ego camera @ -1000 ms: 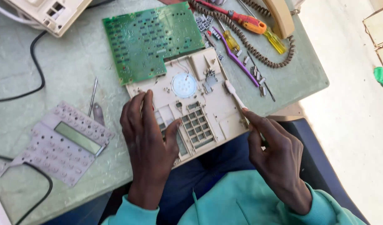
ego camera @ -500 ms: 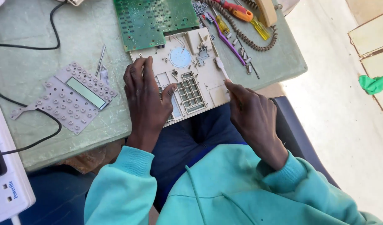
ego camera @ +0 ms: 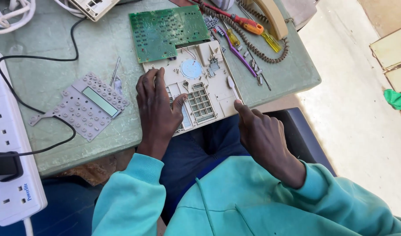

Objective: Cleaning the internal circuit board and plastic casing of an electronic device using a toothbrush to remove dust and debris.

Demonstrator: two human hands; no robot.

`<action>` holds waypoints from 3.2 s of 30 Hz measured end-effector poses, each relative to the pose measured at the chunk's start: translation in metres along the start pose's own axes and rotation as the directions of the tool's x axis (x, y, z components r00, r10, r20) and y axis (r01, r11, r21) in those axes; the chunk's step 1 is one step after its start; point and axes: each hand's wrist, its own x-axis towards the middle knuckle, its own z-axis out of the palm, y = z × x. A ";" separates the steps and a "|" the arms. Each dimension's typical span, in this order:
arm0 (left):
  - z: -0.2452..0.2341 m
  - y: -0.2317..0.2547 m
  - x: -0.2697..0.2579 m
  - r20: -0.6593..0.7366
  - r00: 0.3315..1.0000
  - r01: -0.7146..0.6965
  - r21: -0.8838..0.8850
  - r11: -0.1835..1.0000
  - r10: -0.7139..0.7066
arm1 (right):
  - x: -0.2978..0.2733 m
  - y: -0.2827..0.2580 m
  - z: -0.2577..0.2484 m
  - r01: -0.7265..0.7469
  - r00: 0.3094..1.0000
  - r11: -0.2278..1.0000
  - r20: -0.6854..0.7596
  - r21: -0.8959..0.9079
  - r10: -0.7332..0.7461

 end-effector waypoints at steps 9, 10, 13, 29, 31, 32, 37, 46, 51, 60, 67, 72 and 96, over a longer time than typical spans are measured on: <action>-0.003 0.004 -0.002 0.014 1.000 0.009 -0.020 1.000 -0.009 | -0.009 0.022 0.020 0.027 0.999 0.999 0.041 -0.028 -0.026; -0.004 0.002 0.004 0.012 1.000 0.011 -0.020 1.000 -0.011 | 0.000 0.024 0.019 0.030 0.999 0.999 0.041 -0.028 -0.028; -0.001 0.000 0.000 0.018 1.000 -0.009 -0.008 1.000 0.009 | 0.006 0.030 0.019 0.049 0.998 0.999 -0.036 0.008 -0.049; -0.002 -0.001 0.002 0.007 1.000 -0.014 0.008 1.000 0.014 | 0.022 0.021 0.009 0.100 0.994 0.992 -0.042 0.079 -0.097; 0.000 0.000 -0.001 0.023 1.000 -0.018 0.009 1.000 0.018 | 0.029 0.032 0.017 0.102 0.994 0.992 -0.044 0.068 -0.099; -0.002 0.002 -0.003 0.034 0.999 -0.030 0.009 1.000 0.029 | 0.037 0.041 0.023 0.145 0.988 0.983 -0.069 0.113 -0.138; -0.004 0.004 0.001 -0.019 1.000 -0.005 0.012 1.000 0.005 | 0.049 0.037 0.004 0.173 0.985 0.968 -0.030 0.181 -0.170; -0.001 0.001 0.005 -0.027 0.999 -0.018 0.037 0.999 0.019 | 0.054 -0.007 0.007 0.100 0.995 0.979 -0.015 0.180 -0.099; 0.000 -0.002 0.004 -0.022 1.000 -0.017 0.044 0.999 0.018 | 0.049 -0.021 0.017 -0.006 0.999 0.990 -0.030 0.141 0.011; -0.005 0.009 0.000 -0.041 0.999 -0.017 -0.002 1.000 0.017 | 0.035 0.007 -0.016 -0.040 0.995 0.987 0.093 0.156 0.026; 0.001 0.003 0.001 -0.079 0.996 -0.023 0.100 0.995 0.031 | 0.018 0.042 -0.069 0.066 0.995 0.996 -0.082 0.062 -0.060; 0.003 0.007 0.000 -0.084 0.996 -0.016 0.146 0.989 0.028 | 0.031 0.054 0.017 0.209 0.971 0.976 -0.128 0.056 -0.201; 0.013 0.066 -0.018 0.210 0.949 -0.285 0.255 0.924 0.235 | 0.007 0.063 0.018 0.133 0.991 0.991 -0.026 0.028 -0.133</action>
